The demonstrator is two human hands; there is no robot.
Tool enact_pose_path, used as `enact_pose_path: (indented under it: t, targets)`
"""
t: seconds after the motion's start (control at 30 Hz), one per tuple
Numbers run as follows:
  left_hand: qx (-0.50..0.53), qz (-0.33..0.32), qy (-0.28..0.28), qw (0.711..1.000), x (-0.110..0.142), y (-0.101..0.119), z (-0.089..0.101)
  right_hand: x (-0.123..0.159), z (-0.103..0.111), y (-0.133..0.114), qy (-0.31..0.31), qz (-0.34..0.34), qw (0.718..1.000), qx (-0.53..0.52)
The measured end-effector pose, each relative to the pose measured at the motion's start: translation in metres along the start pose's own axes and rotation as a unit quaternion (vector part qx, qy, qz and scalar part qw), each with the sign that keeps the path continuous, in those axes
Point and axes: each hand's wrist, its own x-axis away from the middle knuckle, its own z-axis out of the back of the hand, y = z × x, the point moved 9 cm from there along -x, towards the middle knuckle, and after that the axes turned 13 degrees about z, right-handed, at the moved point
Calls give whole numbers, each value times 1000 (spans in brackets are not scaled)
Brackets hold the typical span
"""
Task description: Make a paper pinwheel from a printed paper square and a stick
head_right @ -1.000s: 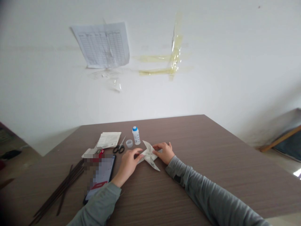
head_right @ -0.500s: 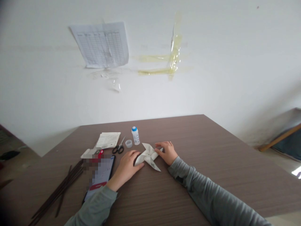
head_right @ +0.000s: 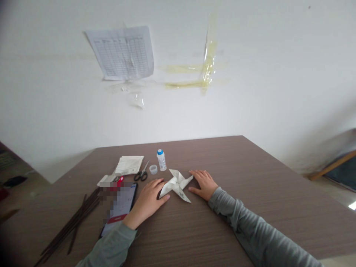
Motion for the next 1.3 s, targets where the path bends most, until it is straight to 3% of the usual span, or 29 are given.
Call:
enact_pose_path:
  t: [0.2,0.33,0.53,0.67,0.73,0.83,0.87,0.97,1.13,1.3]
  targets:
    - [42,-22,12,999,5,1,16,-2,1,-3,-11,-9,1000,-3]
    - [56,-7,56,997,12,-19,43,-2,-1,-3,-8,-4,1000,-6]
    - [17,102,149,983,28,-93,105,-2,-2,-4,-1,-7,1000,-7]
    - [-82,219,224,946,48,-152,149,-1,3,-6,-4,-11,1000,-12]
    - [-142,278,209,927,56,-178,160,-2,4,-7,-5,-9,1000,-11]
    - [-192,335,193,902,63,-201,170,-2,4,-8,-2,-3,1000,-6]
    - [-208,386,184,880,67,-212,172,-2,5,-8,0,-4,1000,-4]
    - [-234,446,149,851,71,-225,170,-2,3,-7,-8,-11,1000,-2]
    - [-231,432,104,866,67,-234,159,-2,5,-9,-8,-10,1000,1]
    - [-200,431,106,873,65,-240,156,-2,5,-10,-11,-13,1000,-3]
